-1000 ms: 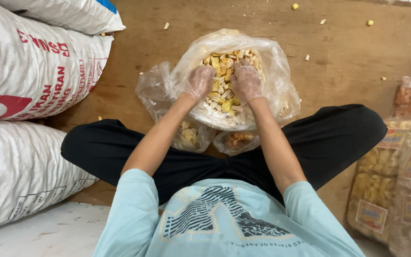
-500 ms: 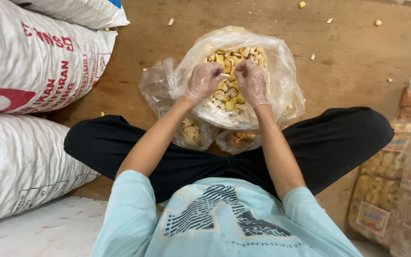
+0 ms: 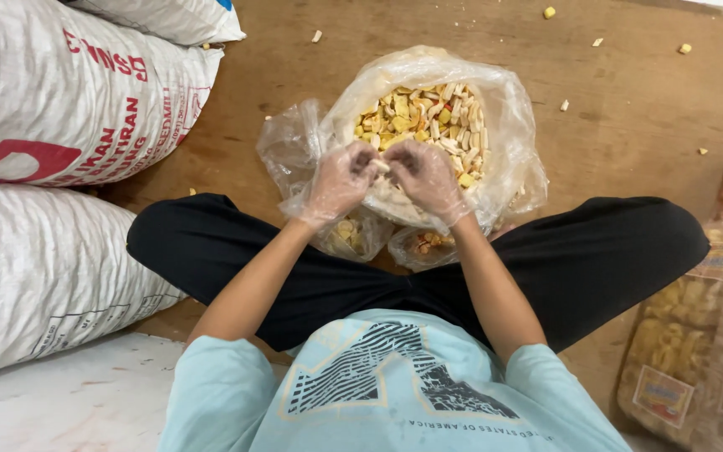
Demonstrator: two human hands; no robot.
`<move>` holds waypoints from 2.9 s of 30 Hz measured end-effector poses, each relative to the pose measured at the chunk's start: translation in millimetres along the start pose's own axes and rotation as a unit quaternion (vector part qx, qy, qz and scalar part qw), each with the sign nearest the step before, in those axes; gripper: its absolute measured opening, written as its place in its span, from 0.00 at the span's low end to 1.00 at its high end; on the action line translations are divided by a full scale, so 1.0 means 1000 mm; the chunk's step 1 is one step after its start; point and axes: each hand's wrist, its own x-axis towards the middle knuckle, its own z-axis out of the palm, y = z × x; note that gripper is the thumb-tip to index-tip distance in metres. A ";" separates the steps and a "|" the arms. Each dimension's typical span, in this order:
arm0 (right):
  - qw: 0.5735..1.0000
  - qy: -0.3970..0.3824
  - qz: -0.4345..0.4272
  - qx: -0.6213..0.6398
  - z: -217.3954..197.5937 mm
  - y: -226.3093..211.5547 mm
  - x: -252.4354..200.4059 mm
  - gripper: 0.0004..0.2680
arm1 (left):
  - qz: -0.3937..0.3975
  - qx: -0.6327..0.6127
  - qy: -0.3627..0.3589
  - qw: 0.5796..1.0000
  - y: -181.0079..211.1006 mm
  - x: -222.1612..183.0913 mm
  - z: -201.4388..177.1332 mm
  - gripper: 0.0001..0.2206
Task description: Sorting and inspecting sliced food items in a large plastic bag while sitting on the floor
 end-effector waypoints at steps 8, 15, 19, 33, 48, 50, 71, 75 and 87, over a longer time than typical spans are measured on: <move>0.993 -0.091 -0.058 -0.045 0.025 -0.033 -0.019 0.05 | 0.035 0.147 0.018 0.988 -0.003 -0.050 -0.037 0.06; 0.980 -0.153 -0.093 -0.085 0.054 -0.019 -0.028 0.06 | 0.056 0.174 -0.004 0.983 -0.010 -0.073 -0.054 0.08; 0.981 -0.150 -0.087 -0.081 0.063 -0.025 -0.028 0.08 | 0.099 0.221 -0.032 0.970 0.000 -0.075 -0.063 0.07; 0.961 -0.179 -0.081 -0.193 0.079 0.004 -0.027 0.07 | 0.135 0.236 -0.067 0.960 -0.029 -0.076 -0.064 0.09; 0.974 -0.170 -0.092 -0.114 0.077 -0.010 -0.022 0.08 | -0.025 0.265 0.056 0.962 -0.113 0.026 -0.118 0.14; 0.977 -0.164 -0.092 -0.106 0.074 -0.016 -0.019 0.07 | -0.088 0.307 0.056 0.946 -0.086 0.047 -0.113 0.19; 0.976 -0.099 -0.159 -0.110 0.051 -0.033 -0.018 0.03 | -0.190 0.324 0.186 0.908 -0.333 0.136 -0.081 0.20; 0.962 -0.092 -0.231 -0.113 0.051 -0.049 -0.018 0.03 | -0.238 0.376 0.100 0.890 -0.332 0.177 -0.158 0.23; 0.939 0.039 -0.182 -0.289 0.093 -0.070 0.022 0.19 | -0.090 0.061 0.056 0.993 0.025 0.007 -0.174 0.22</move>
